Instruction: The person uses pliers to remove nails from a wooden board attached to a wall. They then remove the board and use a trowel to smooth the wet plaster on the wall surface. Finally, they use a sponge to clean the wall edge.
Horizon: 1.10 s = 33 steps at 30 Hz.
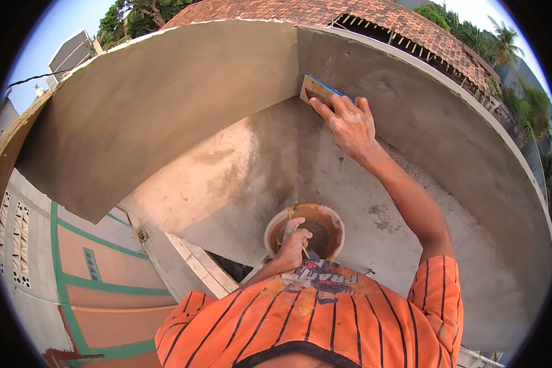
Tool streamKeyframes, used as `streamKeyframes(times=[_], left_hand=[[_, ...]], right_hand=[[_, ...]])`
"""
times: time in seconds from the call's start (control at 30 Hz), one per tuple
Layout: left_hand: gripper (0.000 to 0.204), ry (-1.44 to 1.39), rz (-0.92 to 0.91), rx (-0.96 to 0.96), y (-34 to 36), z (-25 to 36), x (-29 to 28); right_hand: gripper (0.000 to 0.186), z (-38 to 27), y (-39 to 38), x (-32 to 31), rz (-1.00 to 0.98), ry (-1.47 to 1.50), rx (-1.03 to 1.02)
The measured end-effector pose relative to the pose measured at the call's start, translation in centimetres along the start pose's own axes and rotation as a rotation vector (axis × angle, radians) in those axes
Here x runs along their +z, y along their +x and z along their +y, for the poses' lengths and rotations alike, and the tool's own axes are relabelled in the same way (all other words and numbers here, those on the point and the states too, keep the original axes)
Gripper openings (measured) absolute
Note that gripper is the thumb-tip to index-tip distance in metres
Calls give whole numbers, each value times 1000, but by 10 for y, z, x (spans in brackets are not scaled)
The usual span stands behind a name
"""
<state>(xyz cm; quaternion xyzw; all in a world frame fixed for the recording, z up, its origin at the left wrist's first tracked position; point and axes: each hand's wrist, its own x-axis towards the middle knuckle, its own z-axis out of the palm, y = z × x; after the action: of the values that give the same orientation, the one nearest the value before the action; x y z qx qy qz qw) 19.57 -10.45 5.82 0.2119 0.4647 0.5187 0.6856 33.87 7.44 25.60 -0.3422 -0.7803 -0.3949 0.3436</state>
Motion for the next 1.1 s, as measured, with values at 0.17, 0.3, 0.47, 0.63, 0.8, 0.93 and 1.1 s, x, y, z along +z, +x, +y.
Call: streamKeyframes(times=[0.17, 0.3, 0.47, 0.63, 0.8, 0.93, 1.1], left_hand=[[50, 2, -22, -27, 4, -3, 0], [50, 6, -15, -26, 6, -5, -3], [52, -5, -13, -24, 2, -2, -2], [54, 5, -5, -30, 2, -2, 4], [56, 18, -20, -29, 10, -9, 3], [56, 105, -56, -67, 9, -7, 17], [57, 170, -102, -72, 16, -8, 26]], right_hand=[[47, 7, 52, -31, 240, -23, 132], [46, 27, 101, -29, 383, -100, 223], [43, 22, 104, -16, 338, -107, 207], [57, 13, 53, 0, 169, -70, 158], [44, 4, 11, -5, 165, -89, 65], [64, 28, 1, -37, 239, -126, 211], [66, 63, -32, -118, 400, -228, 510]])
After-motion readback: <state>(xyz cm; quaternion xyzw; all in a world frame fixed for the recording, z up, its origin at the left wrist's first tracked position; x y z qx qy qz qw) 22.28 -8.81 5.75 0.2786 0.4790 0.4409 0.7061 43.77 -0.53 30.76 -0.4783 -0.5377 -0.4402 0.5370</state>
